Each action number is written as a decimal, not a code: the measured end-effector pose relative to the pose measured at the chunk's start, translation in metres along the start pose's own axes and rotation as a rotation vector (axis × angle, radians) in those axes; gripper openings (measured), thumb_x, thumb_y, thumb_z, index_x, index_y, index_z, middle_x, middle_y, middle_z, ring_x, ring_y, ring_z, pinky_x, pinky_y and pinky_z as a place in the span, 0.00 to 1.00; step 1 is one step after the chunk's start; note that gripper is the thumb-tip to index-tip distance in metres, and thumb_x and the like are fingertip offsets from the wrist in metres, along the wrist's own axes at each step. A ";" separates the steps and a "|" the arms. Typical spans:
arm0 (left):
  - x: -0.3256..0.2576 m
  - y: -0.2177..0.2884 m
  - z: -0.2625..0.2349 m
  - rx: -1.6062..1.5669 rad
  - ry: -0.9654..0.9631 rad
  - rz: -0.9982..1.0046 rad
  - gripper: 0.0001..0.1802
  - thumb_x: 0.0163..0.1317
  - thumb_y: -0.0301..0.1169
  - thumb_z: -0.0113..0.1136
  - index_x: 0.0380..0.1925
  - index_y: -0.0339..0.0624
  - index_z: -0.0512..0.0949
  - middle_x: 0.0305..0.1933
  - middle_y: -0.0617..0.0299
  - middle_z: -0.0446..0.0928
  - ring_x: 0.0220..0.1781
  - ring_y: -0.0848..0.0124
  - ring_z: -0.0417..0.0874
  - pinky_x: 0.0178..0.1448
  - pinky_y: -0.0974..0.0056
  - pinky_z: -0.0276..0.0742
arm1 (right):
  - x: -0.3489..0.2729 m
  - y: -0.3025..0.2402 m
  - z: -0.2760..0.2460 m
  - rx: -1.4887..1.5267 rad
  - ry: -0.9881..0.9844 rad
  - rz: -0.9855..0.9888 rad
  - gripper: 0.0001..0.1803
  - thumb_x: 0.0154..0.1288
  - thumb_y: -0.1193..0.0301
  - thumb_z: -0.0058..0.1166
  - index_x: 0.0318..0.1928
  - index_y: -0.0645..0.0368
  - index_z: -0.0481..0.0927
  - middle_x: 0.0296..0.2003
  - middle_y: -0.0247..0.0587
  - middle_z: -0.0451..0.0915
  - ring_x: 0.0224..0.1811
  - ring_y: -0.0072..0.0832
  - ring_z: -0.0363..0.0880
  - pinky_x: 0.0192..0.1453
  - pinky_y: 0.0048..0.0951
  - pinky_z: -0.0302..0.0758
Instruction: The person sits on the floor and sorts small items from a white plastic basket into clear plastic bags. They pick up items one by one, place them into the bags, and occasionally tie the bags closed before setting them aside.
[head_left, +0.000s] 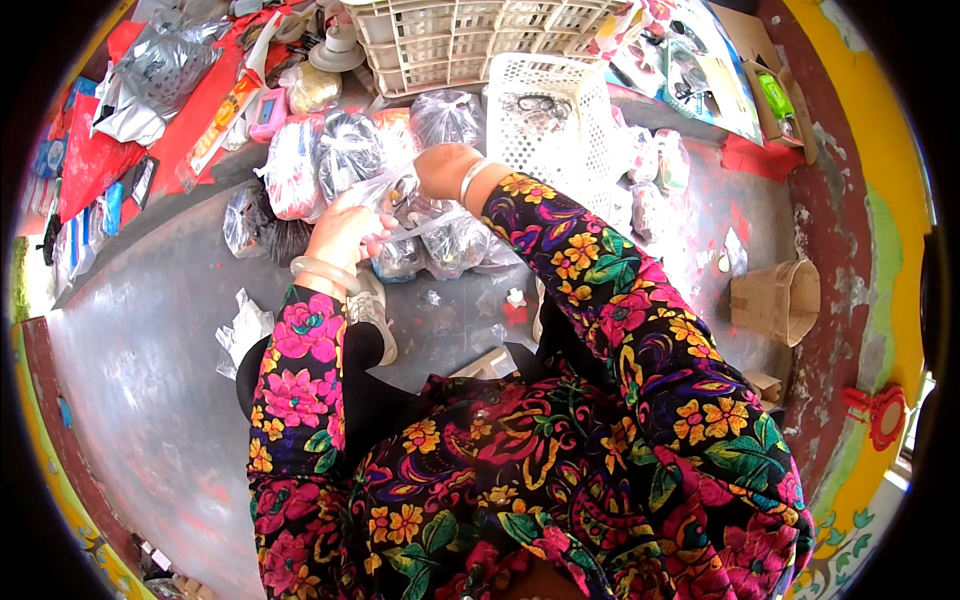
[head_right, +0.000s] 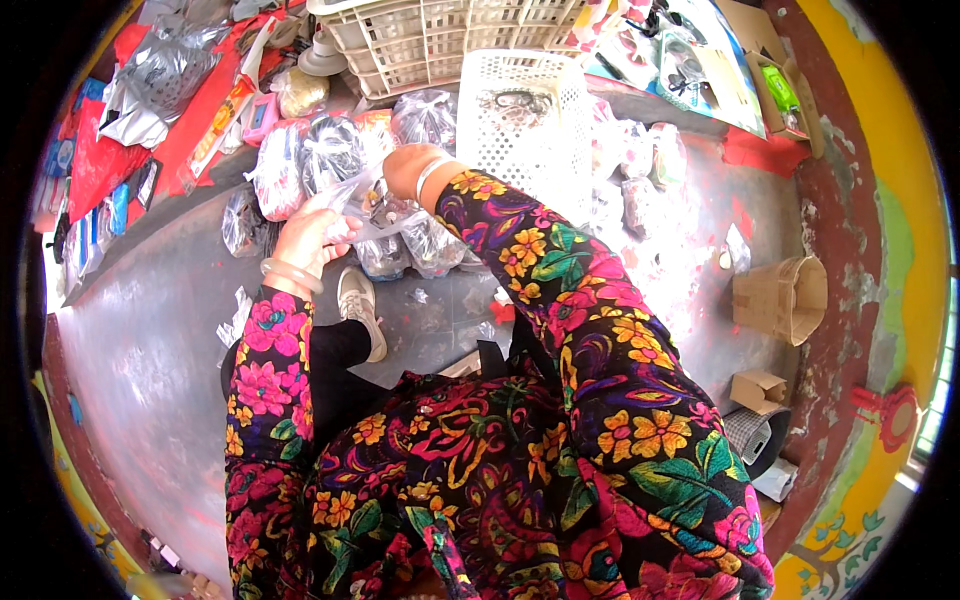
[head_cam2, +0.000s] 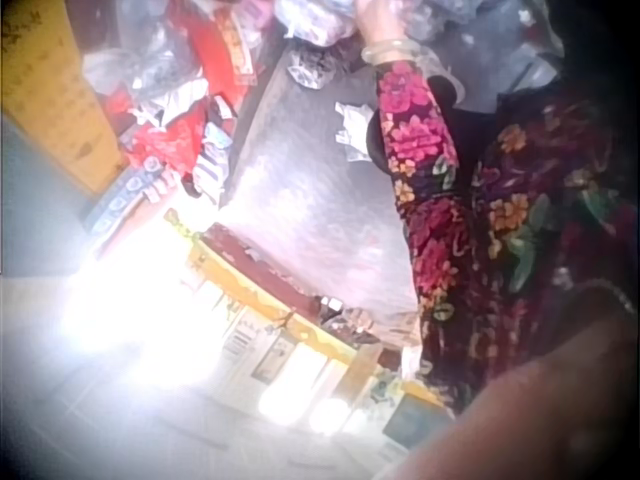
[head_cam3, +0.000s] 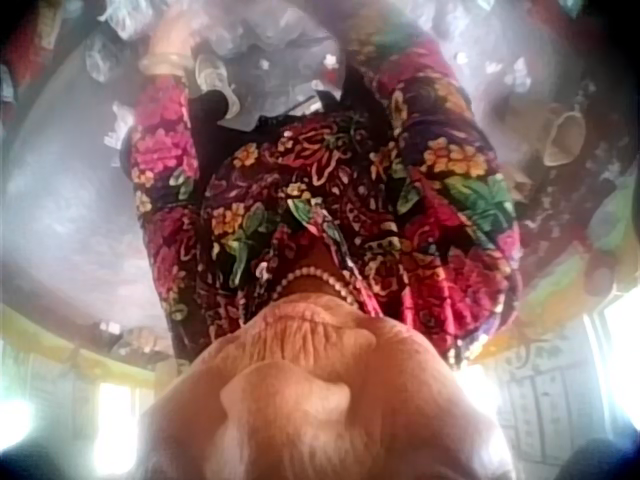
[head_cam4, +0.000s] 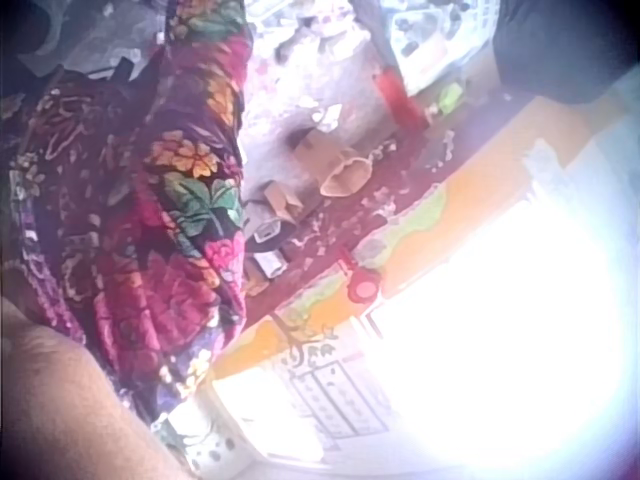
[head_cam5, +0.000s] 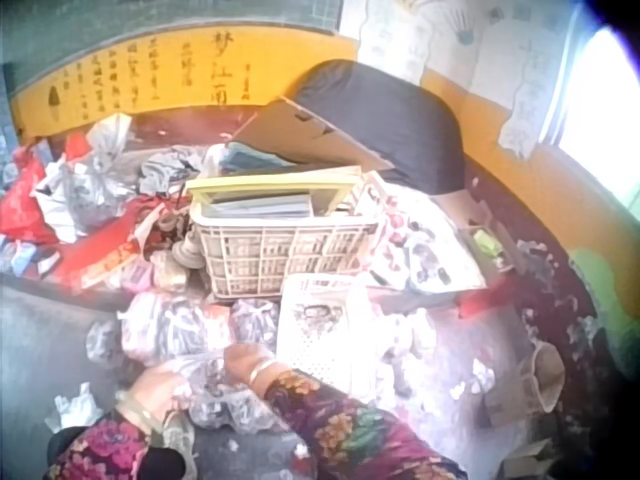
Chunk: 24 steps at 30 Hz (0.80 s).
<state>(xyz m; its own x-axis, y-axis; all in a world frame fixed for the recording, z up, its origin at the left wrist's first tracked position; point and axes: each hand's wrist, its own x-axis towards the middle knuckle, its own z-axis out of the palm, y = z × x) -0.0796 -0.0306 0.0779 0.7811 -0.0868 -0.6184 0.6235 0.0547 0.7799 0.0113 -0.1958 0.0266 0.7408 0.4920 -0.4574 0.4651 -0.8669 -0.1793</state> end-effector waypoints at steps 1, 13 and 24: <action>0.001 0.000 -0.001 -0.008 0.000 -0.004 0.18 0.52 0.30 0.45 0.46 0.46 0.68 0.28 0.62 0.76 0.28 0.75 0.74 0.29 0.72 0.67 | -0.001 0.005 -0.002 -0.017 0.008 0.031 0.14 0.50 0.68 0.50 0.37 0.62 0.79 0.37 0.48 0.78 0.42 0.38 0.77 0.44 0.35 0.72; 0.016 -0.004 -0.007 0.012 0.031 -0.009 0.11 0.53 0.33 0.53 0.37 0.45 0.72 0.26 0.65 0.74 0.29 0.75 0.73 0.32 0.69 0.68 | -0.040 0.007 -0.050 -0.140 0.338 0.102 0.12 0.55 0.72 0.42 0.39 0.57 0.75 0.35 0.45 0.79 0.39 0.37 0.78 0.40 0.34 0.74; 0.023 -0.004 0.006 -0.276 -0.035 -0.078 0.13 0.58 0.37 0.49 0.38 0.41 0.73 0.32 0.62 0.75 0.35 0.71 0.75 0.36 0.67 0.68 | -0.034 0.023 -0.031 -0.174 0.254 0.060 0.12 0.53 0.71 0.45 0.36 0.58 0.79 0.35 0.44 0.79 0.39 0.35 0.78 0.41 0.33 0.74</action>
<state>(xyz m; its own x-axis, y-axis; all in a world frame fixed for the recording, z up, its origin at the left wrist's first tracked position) -0.0638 -0.0384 0.0611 0.7319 -0.1355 -0.6678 0.6709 0.3148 0.6714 0.0117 -0.2302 0.0649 0.8566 0.4633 -0.2270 0.4765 -0.8792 0.0035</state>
